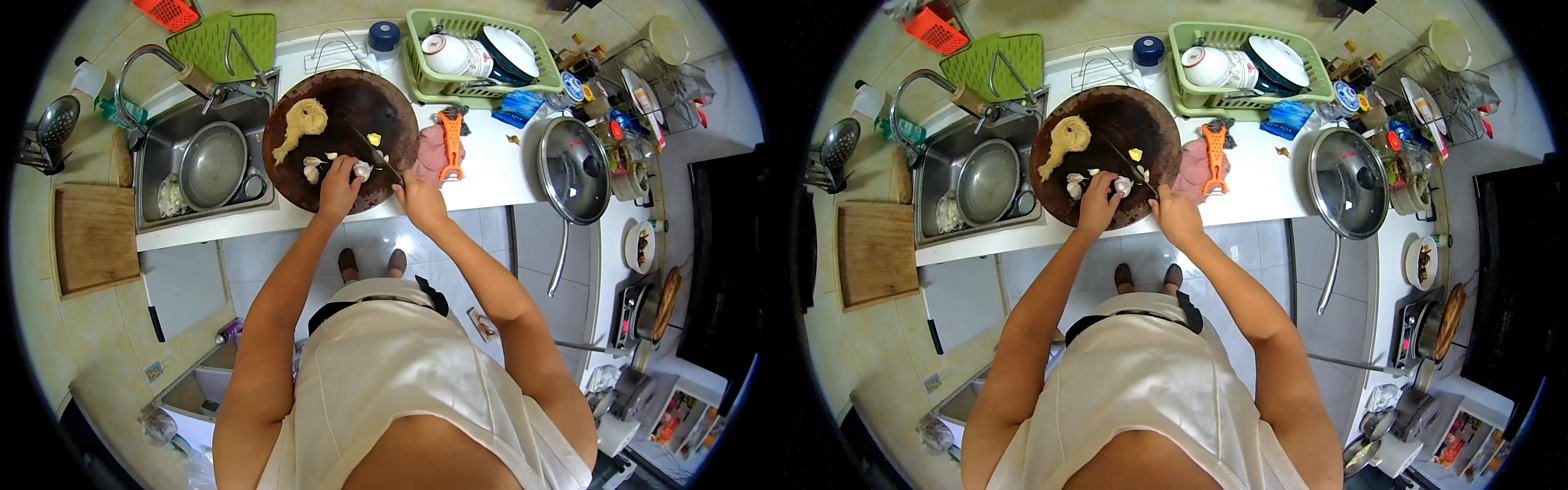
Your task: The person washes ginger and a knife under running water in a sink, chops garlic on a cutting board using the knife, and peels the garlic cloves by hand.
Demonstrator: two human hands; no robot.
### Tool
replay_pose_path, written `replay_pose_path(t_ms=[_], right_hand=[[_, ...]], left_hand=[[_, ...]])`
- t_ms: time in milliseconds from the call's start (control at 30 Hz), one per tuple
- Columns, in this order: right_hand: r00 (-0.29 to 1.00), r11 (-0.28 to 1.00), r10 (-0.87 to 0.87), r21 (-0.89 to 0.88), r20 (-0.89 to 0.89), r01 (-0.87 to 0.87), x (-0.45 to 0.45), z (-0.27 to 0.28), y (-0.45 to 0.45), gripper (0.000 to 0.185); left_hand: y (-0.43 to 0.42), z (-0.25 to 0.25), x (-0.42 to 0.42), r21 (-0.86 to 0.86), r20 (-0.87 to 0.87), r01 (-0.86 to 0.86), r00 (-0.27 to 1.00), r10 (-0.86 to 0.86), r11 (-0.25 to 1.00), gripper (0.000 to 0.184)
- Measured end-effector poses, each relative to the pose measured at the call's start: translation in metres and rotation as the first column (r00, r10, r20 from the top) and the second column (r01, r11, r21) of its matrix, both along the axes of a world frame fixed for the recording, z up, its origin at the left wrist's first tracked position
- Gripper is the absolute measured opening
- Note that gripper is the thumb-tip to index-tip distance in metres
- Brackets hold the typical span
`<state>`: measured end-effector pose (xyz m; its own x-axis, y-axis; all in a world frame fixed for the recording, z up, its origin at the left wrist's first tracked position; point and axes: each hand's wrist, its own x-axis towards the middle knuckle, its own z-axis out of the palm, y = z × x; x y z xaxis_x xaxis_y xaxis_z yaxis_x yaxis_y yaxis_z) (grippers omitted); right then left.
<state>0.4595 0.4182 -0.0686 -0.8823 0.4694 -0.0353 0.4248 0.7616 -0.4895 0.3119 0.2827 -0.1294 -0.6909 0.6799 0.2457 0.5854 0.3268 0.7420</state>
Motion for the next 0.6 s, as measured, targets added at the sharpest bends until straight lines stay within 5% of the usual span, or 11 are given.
replay_pose_path(t_ms=[167, 467, 600], right_hand=[[0.995, 0.998, -0.029, -0.056, 0.092, 0.034, 0.007, 0.010, -0.017, 0.028], [0.998, 0.971, 0.041, -0.238, 0.050, -0.028, 0.002, -0.010, 0.007, 0.032], [0.994, 0.981, 0.083, -0.179, 0.076, -0.068, -0.010, -0.010, 0.009, 0.032]], left_hand=[[0.001, -0.006, -0.007, -0.063, -0.125, 0.068, 0.989, -0.076, 0.996, 0.023], [0.005, -0.001, -0.005, -0.043, -0.014, 0.049, 0.999, -0.049, 0.998, 0.016], [0.006, -0.005, -0.008, -0.061, 0.015, 0.044, 0.999, -0.044, 0.997, 0.016]])
